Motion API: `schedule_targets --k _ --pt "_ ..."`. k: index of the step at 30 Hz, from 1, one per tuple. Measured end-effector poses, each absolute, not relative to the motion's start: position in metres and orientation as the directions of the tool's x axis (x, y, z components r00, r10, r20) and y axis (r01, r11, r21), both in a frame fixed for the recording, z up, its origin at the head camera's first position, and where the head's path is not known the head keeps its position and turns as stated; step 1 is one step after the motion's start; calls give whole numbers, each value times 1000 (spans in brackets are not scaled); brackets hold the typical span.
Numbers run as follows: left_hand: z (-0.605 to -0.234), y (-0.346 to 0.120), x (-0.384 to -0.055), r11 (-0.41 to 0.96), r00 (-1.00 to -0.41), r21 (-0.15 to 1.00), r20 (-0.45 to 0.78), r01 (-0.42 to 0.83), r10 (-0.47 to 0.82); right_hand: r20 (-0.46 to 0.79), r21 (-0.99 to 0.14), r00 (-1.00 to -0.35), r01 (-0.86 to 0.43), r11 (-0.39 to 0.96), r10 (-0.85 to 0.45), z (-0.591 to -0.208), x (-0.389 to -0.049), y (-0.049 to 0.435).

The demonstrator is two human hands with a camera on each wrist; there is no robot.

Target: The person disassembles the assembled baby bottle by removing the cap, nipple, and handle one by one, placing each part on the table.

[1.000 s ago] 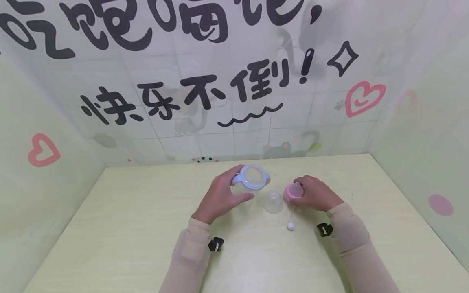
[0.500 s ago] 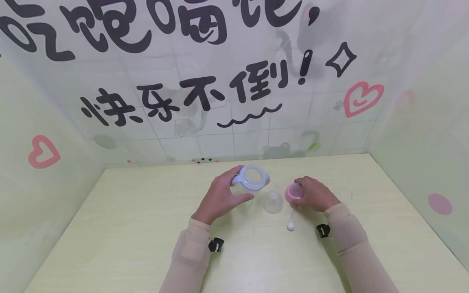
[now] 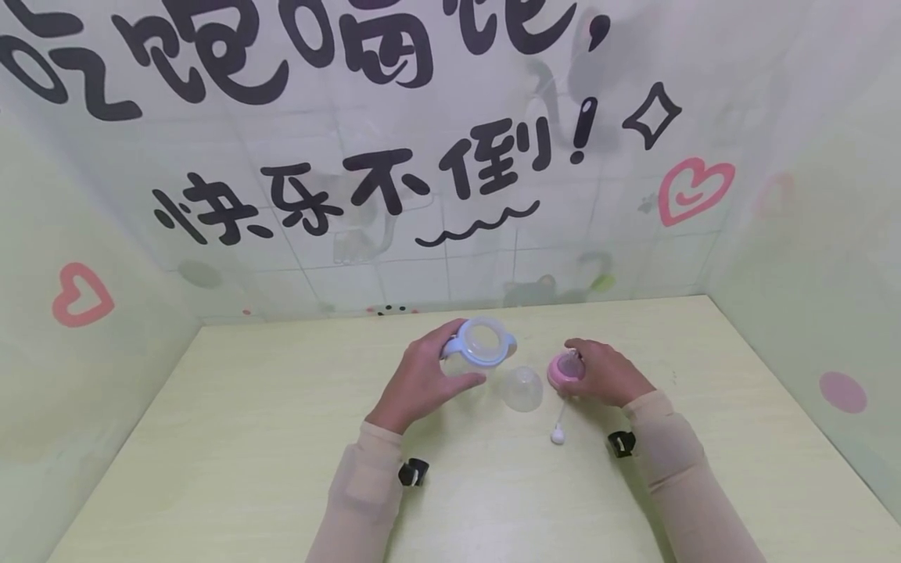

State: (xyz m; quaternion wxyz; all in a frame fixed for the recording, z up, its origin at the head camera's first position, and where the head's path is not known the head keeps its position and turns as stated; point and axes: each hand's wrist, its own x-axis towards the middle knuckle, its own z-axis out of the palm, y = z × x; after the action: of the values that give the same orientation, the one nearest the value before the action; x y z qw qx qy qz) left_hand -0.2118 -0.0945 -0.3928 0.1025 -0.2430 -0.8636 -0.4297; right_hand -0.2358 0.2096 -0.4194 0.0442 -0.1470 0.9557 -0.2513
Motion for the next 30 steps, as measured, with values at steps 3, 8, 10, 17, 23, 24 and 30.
schedule_targets --k 3,8,10,17,23,24,30 --pt "-393 -95 -211 520 -864 690 384 503 325 15 -507 -954 -264 820 -298 -415 -233 210" --pt "-394 -94 -211 510 -858 690 398 514 326 115 -534 -948 -310 786 -296 -398 -224 204" --pt "-393 -94 -211 503 -854 691 404 520 328 165 -550 -940 -340 763 -300 -391 -221 198" --pt "-391 -92 -210 476 -850 705 411 526 331 351 -666 -870 -492 560 -347 -376 -209 170" --pt "-389 -89 -209 450 -839 711 417 541 350 456 -672 -792 -606 426 -407 -381 -206 154" --pt "-389 -89 -209 444 -835 710 420 546 356 466 -666 -782 -618 417 -415 -382 -206 152" --pt "-391 -87 -209 424 -817 704 428 569 386 525 -610 -744 -667 427 -413 -386 -206 147"
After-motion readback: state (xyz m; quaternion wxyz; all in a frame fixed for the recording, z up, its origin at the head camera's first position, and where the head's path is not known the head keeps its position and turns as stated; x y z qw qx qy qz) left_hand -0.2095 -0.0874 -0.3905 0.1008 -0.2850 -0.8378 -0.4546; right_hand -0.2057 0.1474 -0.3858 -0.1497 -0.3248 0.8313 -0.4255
